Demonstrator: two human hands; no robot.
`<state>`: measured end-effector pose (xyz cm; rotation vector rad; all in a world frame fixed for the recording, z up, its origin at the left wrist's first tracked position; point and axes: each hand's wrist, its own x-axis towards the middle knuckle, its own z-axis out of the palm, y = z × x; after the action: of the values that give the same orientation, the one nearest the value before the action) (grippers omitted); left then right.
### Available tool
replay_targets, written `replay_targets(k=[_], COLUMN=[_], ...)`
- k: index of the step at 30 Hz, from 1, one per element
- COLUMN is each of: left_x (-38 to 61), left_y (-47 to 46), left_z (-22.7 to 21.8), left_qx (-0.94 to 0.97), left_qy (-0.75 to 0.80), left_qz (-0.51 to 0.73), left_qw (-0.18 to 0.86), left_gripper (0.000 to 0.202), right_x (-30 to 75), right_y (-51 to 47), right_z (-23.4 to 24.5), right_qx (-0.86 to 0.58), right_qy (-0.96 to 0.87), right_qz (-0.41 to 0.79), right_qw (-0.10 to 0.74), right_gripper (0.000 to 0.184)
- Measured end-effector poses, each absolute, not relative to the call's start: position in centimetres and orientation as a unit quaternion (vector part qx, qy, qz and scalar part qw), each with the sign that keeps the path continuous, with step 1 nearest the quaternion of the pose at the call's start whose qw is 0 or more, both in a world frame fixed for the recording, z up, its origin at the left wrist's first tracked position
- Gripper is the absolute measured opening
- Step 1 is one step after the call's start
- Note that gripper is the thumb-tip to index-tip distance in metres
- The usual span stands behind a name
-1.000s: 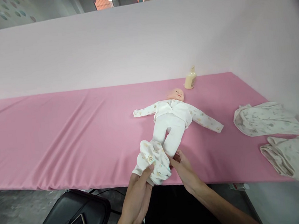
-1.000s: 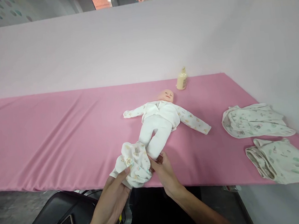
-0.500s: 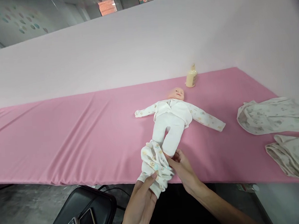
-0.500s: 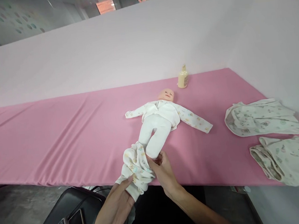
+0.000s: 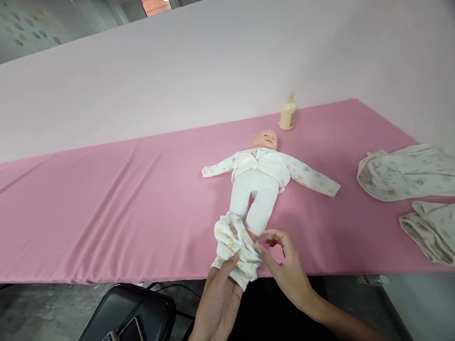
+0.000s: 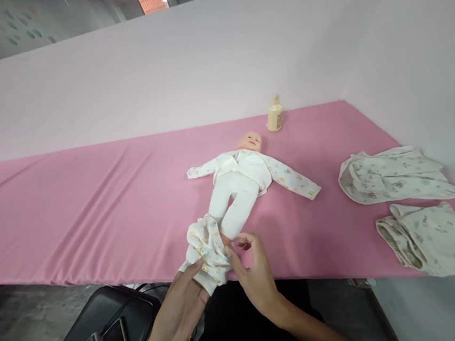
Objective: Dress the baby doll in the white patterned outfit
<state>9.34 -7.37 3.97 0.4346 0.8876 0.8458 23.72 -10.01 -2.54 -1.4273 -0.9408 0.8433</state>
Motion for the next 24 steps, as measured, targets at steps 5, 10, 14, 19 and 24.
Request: replay_targets(k=[5, 10, 14, 19, 24], left_x=[9.5, 9.6, 9.6, 9.5, 9.0], left_y=[-7.5, -7.6, -7.8, -8.1, -7.9], left_z=[4.1, 4.0, 3.4, 2.7, 2.6], left_qx=[0.212, 0.216, 0.218, 0.233, 0.256], left_qy=[0.403, 0.391, 0.39, 0.396, 0.38], left_qz=[0.385, 0.383, 0.386, 0.395, 0.371], left_qw=[0.802, 0.809, 0.807, 0.796, 0.808], left_gripper=[0.053, 0.048, 0.048, 0.055, 0.053], right_x=[24.2, 23.8, 23.6, 23.7, 24.1], right_y=[-10.3, -10.0, -9.7, -9.2, -9.2], right_z=[-0.1, 0.4, 0.8, 0.9, 0.6], right_qx=[-0.543, -0.507, -0.477, -0.461, -0.438], right_qy=[-0.485, -0.475, -0.485, -0.472, -0.451], right_qz=[0.467, 0.523, 0.533, 0.556, 0.605], right_qw=[0.502, 0.494, 0.502, 0.506, 0.489], right_gripper=[0.026, 0.04, 0.048, 0.063, 0.066])
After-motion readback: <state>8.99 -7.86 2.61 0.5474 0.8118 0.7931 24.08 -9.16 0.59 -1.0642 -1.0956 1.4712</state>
